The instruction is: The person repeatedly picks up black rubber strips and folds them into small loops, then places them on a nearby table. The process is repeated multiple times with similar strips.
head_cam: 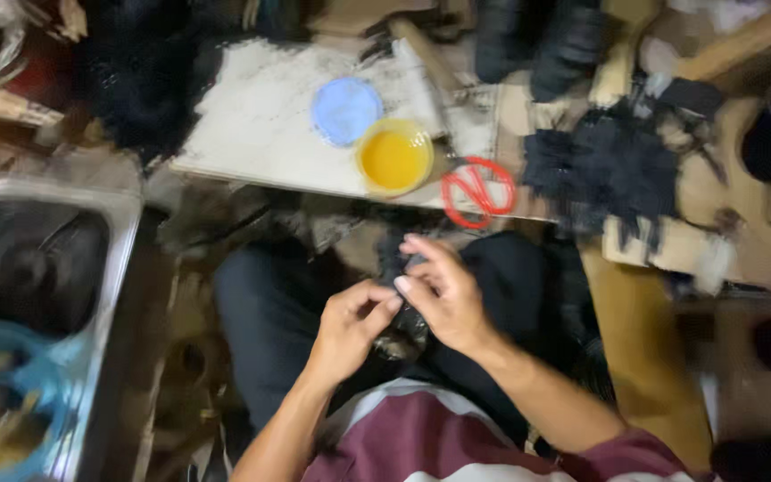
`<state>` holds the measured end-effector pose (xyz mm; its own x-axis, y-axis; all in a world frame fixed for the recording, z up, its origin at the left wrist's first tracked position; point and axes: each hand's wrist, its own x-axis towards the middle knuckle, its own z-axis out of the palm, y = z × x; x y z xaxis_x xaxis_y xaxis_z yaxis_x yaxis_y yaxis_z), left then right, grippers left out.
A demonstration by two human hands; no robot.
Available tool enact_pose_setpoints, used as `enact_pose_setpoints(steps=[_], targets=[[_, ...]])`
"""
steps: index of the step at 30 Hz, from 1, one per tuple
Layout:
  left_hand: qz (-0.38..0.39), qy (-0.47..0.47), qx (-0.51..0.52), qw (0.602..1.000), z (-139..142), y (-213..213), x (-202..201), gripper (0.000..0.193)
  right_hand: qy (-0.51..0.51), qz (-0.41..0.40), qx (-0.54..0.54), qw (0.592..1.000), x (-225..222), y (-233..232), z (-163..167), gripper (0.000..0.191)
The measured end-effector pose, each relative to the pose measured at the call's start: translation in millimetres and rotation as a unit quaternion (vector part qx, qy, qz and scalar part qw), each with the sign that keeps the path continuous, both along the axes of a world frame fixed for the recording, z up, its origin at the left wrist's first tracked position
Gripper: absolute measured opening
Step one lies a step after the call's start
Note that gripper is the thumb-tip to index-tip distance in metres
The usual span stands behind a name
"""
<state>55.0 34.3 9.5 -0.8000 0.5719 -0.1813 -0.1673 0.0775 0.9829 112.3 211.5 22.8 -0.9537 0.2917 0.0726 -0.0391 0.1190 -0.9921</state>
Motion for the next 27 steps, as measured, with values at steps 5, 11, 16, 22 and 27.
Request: enact_pose_setpoints(steps=[5,11,16,22,27], targets=[[-0.028,-0.005,-0.061,0.998,16,25,13,0.014,0.007,-0.023,-0.074,0.997,3,15,14,0.058],[-0.047,-0.057,-0.002,0.997,17,34,14,0.019,0.095,-0.173,-0.045,0.979,21,78,46,0.052],[-0.038,-0.083,-0.002,0.996,3,29,8,0.020,0.175,-0.352,0.068,0.917,38,196,61,0.054],[-0.026,-0.111,-0.042,0.993,-18,15,2,0.021,0.034,-0.406,0.248,0.879,52,276,38,0.055],[-0.004,-0.141,-0.034,0.989,-32,5,-10,0.022,0.077,-0.406,0.340,0.845,63,250,34,0.045]])
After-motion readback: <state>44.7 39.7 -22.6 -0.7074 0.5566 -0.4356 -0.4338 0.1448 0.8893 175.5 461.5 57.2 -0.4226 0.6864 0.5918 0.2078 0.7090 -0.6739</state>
